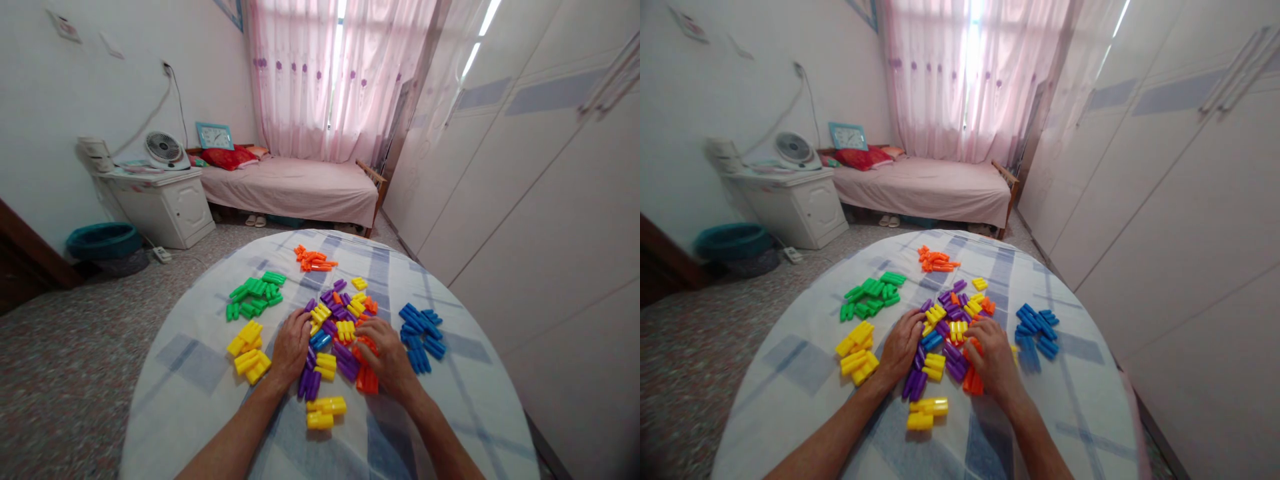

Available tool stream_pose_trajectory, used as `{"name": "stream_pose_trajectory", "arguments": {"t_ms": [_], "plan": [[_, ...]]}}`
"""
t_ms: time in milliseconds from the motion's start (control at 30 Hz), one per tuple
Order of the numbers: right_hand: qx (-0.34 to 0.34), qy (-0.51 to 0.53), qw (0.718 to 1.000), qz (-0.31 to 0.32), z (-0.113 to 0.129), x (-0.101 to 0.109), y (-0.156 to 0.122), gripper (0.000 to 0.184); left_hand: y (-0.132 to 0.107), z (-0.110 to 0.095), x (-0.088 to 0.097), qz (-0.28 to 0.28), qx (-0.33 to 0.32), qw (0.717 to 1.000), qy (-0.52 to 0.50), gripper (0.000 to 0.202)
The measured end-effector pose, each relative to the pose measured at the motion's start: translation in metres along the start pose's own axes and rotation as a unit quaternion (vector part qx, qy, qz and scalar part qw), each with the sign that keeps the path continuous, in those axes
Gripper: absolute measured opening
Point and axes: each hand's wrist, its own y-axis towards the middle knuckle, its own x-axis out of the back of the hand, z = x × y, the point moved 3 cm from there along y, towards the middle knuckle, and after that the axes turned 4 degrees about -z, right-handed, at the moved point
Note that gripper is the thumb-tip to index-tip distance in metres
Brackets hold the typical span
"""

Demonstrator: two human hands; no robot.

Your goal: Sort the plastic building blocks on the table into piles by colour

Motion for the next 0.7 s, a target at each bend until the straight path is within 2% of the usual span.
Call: {"name": "stream_pose_trajectory", "arguments": {"t_ms": [100,233,333,533,700], "plan": [[0.005,-0.003,1.0,0.006,0.011,-0.008,0.001,0.013,0.0,-0.001,0.0,-0.001,0.001,1.0,0.004,0.033],[0.011,-0.01,1.0,0.009,0.01,-0.006,0.004,0.013,-0.001,-0.003,0.0,-0.005,0.0,1.0,0.009,0.032],[0.038,-0.004,0.999,0.036,0.017,-0.008,0.006,0.012,-0.001,-0.003,0.0,-0.008,0.002,1.0,0.013,0.031],[0.078,-0.065,0.993,0.057,0.033,-0.033,0.015,0.024,0.0,-0.004,0.001,-0.009,-0.006,1.0,0.012,0.032],[0.095,-0.109,0.988,0.062,0.039,-0.05,0.019,0.016,0.001,-0.002,-0.001,-0.004,-0.008,1.0,0.016,0.032]]}}
